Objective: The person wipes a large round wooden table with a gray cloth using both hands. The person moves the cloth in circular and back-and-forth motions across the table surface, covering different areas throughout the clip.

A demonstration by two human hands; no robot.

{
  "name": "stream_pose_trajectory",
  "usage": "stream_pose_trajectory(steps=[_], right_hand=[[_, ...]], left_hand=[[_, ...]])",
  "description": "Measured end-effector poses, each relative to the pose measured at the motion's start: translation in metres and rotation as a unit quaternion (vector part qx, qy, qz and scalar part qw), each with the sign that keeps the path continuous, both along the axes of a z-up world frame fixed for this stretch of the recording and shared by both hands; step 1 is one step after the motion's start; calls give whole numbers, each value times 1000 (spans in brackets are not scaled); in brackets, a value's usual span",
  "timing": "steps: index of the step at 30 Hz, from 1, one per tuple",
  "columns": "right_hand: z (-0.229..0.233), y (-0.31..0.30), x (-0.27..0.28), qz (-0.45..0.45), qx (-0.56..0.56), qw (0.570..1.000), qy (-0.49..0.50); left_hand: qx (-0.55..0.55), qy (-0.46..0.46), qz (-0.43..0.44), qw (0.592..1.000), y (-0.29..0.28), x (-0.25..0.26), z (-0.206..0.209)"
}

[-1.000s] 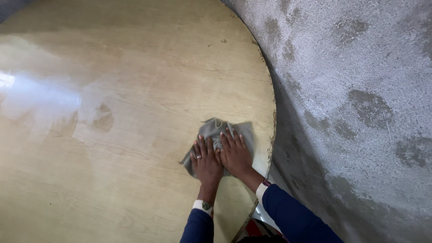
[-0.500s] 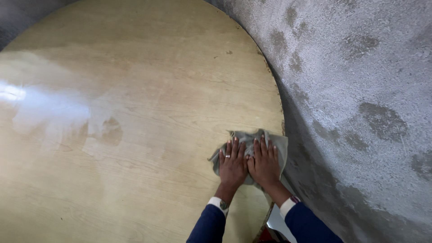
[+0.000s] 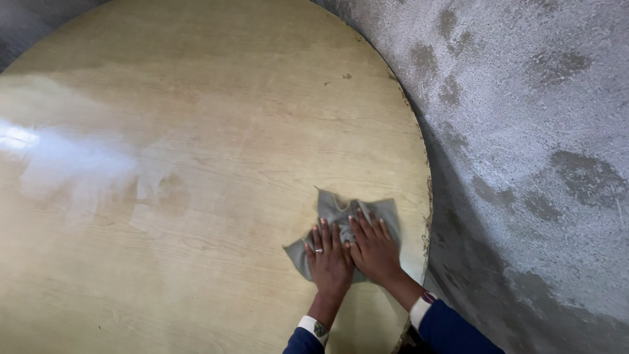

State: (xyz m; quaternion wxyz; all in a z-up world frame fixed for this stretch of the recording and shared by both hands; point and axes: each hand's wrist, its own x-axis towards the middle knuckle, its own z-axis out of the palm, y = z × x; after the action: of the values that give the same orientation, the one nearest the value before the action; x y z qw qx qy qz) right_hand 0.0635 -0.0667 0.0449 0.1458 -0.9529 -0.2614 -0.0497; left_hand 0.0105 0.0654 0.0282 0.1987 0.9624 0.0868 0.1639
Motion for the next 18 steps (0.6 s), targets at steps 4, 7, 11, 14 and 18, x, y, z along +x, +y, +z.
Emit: stream_pose_trajectory(steps=[4,7,11,14,18], right_hand=[[1,-38,4,-70,-26,996,-41],[3,-45,33,-104,-36,993,-52],[9,-36,103,-73,-57,992,-86],[15,-15,149,1,-32,995,-94],[18,12,163,87,-23,993,-76]], left_hand=[[0,-7,-97,995,-26,12,9],[27,13,-126,992,-31,55,19],[79,-19,-129,988,-16,121,32],[73,12,-116,990,11,150,40],[5,24,-48,999,28,142,32]])
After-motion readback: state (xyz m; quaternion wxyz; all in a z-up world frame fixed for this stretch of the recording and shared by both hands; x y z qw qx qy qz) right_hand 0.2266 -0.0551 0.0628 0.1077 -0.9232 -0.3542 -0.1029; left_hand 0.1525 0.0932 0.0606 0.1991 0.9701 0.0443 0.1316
